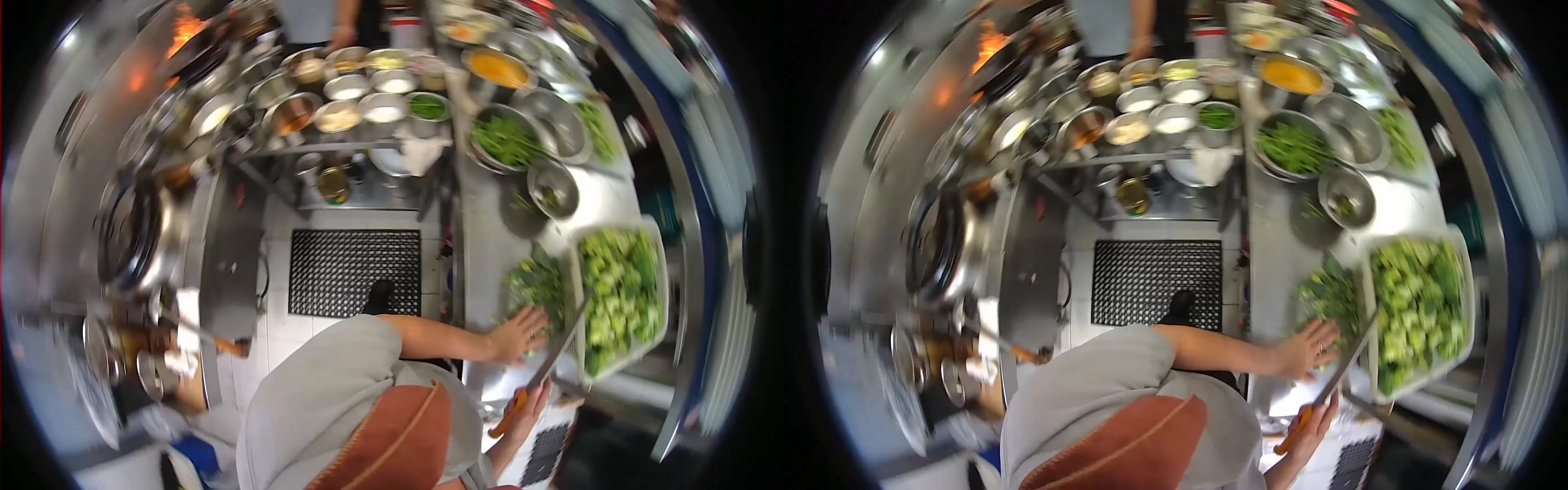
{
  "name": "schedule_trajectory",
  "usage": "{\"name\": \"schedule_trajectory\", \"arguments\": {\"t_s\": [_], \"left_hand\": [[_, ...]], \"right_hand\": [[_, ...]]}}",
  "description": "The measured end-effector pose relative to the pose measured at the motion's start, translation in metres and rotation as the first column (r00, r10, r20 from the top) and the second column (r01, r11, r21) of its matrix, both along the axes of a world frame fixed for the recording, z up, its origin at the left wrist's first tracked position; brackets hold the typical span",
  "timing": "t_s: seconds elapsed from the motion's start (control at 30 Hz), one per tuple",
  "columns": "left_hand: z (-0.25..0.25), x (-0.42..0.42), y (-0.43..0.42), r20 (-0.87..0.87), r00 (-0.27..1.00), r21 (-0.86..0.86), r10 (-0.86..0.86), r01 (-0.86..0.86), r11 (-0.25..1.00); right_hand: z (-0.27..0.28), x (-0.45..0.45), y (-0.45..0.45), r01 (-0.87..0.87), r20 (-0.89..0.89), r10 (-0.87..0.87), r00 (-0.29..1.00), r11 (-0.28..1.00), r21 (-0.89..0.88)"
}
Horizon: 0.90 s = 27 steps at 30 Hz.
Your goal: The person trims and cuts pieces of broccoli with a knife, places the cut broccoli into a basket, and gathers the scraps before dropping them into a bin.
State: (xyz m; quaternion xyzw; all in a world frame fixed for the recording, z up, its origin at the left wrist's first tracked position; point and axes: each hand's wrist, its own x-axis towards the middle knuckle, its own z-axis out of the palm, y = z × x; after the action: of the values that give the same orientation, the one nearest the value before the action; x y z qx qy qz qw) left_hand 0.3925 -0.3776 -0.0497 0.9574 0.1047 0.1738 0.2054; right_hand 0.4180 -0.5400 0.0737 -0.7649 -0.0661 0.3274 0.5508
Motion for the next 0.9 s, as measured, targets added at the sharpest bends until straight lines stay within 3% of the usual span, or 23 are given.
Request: {"name": "schedule_trajectory", "arguments": {"t_s": [0.13, 0.27, 0.3, 0.37, 0.43, 0.5, 0.63, 0.7, 0.77, 0.8, 0.87, 0.9], "left_hand": [[-0.044, 0.057, 0.016, 0.067, 0.988, 0.093, 0.140, -0.146, 0.985], [0.037, 0.032, 0.069, -0.085, 0.953, -0.094, 0.291, -0.298, 0.950], [0.038, 0.034, 0.072, -0.091, 0.960, -0.091, 0.266, -0.274, 0.958], [0.035, 0.039, 0.076, 0.001, 0.889, -0.103, 0.458, -0.455, 0.884], [0.028, 0.048, 0.079, -0.062, 0.890, -0.124, 0.453, -0.457, 0.881], [0.027, 0.053, 0.074, -0.109, 0.949, -0.166, 0.297, -0.312, 0.935], [0.044, 0.037, 0.068, -0.070, 0.984, -0.197, 0.166, -0.176, 0.965], [0.058, 0.024, 0.085, -0.103, 0.945, -0.190, 0.311, -0.325, 0.926], [0.010, 0.019, 0.110, -0.019, 0.863, -0.045, 0.506, -0.506, 0.861], [0.008, 0.023, 0.104, -0.020, 0.871, -0.048, 0.490, -0.491, 0.870], [0.005, 0.027, 0.093, -0.125, 0.952, -0.041, 0.279, -0.286, 0.957], [0.012, 0.029, 0.083, -0.126, 0.949, -0.034, 0.288, -0.294, 0.955]], "right_hand": [[-0.005, 0.000, -0.014, -0.074, 0.052, 0.069, 0.996, 0.991, 0.114], [-0.009, -0.010, -0.033, -0.035, 0.084, 0.026, 0.996, 0.993, 0.110], [-0.010, -0.012, -0.038, -0.009, 0.077, 0.000, 0.997, 0.994, 0.112], [-0.015, -0.015, -0.045, -0.006, 0.076, -0.003, 0.997, 0.992, 0.130], [-0.010, -0.019, -0.045, -0.001, 0.074, -0.008, 0.997, 0.993, 0.122], [-0.007, -0.021, -0.046, -0.012, 0.083, 0.001, 0.997, 0.991, 0.131], [-0.006, -0.021, -0.047, 0.015, 0.064, -0.024, 0.998, 0.992, 0.129], [0.001, -0.023, -0.047, 0.033, 0.066, -0.040, 0.997, 0.993, 0.110], [0.002, -0.024, -0.055, 0.015, 0.021, -0.019, 1.000, 0.988, 0.154], [0.000, -0.024, -0.057, 0.020, 0.004, -0.020, 1.000, 0.989, 0.147], [-0.003, -0.026, -0.059, 0.018, -0.016, -0.016, 1.000, 0.989, 0.148], [-0.004, -0.027, -0.061, 0.015, -0.024, -0.012, 1.000, 0.991, 0.132]]}}
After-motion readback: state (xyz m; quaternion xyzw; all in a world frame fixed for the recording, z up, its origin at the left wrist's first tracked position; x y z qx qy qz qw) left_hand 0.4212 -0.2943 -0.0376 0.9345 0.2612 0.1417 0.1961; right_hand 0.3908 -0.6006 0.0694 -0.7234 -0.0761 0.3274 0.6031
